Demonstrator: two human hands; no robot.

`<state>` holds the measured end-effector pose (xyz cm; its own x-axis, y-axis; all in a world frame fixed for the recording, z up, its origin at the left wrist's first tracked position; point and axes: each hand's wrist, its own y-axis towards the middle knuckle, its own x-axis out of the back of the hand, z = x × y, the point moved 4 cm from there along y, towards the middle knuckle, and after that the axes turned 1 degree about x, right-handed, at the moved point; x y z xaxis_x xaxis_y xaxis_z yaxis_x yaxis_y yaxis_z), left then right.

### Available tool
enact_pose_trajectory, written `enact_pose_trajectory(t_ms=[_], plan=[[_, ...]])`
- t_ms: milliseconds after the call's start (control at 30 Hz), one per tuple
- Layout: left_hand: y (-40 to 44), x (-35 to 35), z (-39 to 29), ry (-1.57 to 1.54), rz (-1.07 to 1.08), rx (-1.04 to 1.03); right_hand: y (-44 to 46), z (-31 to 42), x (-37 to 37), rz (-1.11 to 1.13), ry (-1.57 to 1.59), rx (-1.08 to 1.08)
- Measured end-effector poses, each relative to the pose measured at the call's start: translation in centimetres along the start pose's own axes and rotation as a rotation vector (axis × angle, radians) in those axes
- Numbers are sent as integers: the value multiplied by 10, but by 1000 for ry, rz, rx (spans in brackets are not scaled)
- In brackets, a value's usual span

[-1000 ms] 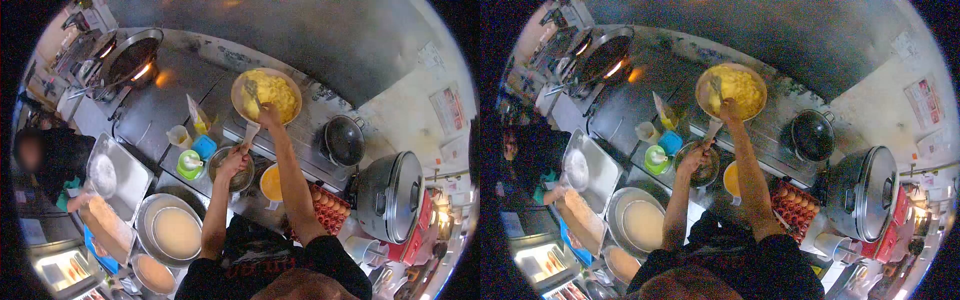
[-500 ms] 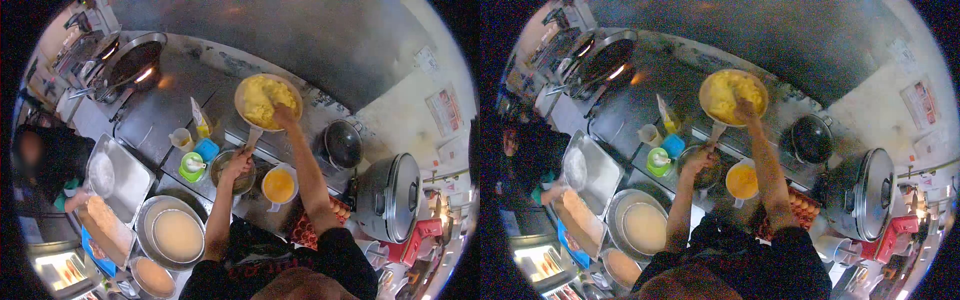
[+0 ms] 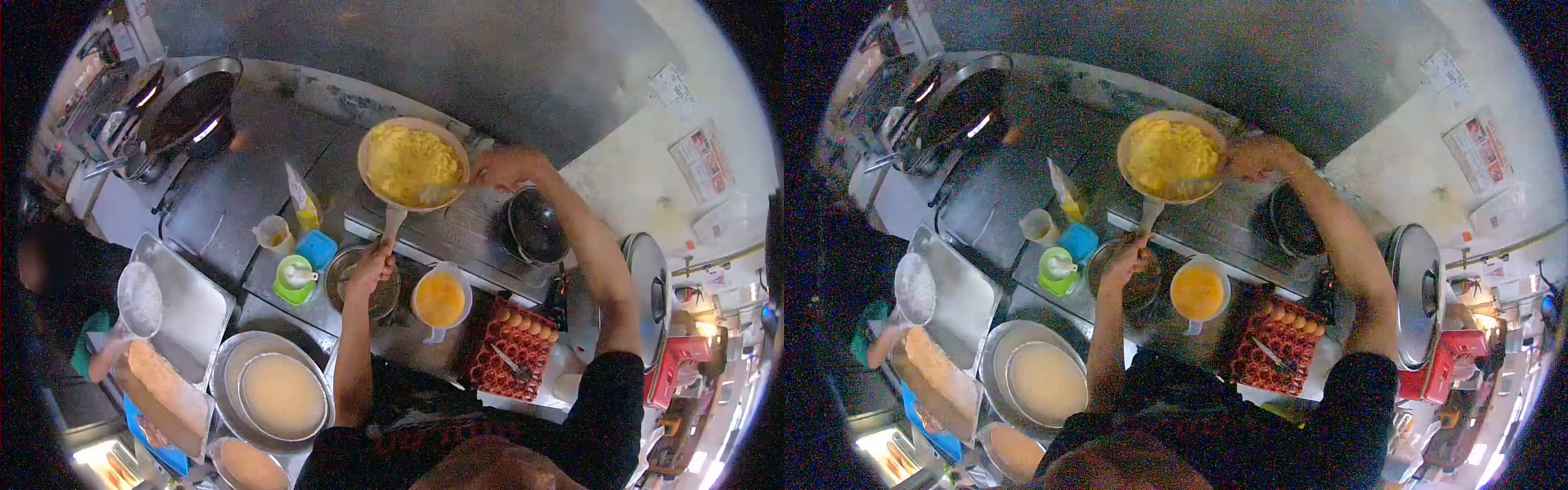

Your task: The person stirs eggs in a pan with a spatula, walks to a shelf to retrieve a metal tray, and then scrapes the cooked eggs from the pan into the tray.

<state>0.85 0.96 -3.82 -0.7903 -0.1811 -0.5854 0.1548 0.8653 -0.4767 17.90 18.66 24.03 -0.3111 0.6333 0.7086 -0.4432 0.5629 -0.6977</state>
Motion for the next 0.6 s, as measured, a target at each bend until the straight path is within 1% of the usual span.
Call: enact_pose_trajectory(t_ms=[33, 100, 167, 233, 333, 433, 467, 533, 567, 600], plan=[[-3, -4, -4, -4, -5, -6, 2, 6, -4, 68, -32, 49], [-6, -7, -7, 4, -31, -5, 20, 3, -20, -76, -329, 68], [-12, -11, -9, 5, -65, -6, 44, -9, -44, -196, -493, 59], [-15, -14, -13, -6, -101, -24, 59, -19, -58, -300, -538, 17], [-11, -10, -9, 30, -99, -12, 60, -25, -59, -484, -427, -123], [-35, -24, -27, 139, -142, -149, 100, -76, -67, -661, -474, -284], [-33, -25, -31, 200, -103, -111, 109, -89, -61, -708, -515, -243], [-22, -15, -20, 255, -86, -110, 124, -102, -41, -801, -589, -154], [-15, -10, -13, 284, -81, -110, 133, -105, -26, -785, -577, -145], [-13, -7, -13, 268, -46, -152, 137, -102, -10, -767, -556, -138]])
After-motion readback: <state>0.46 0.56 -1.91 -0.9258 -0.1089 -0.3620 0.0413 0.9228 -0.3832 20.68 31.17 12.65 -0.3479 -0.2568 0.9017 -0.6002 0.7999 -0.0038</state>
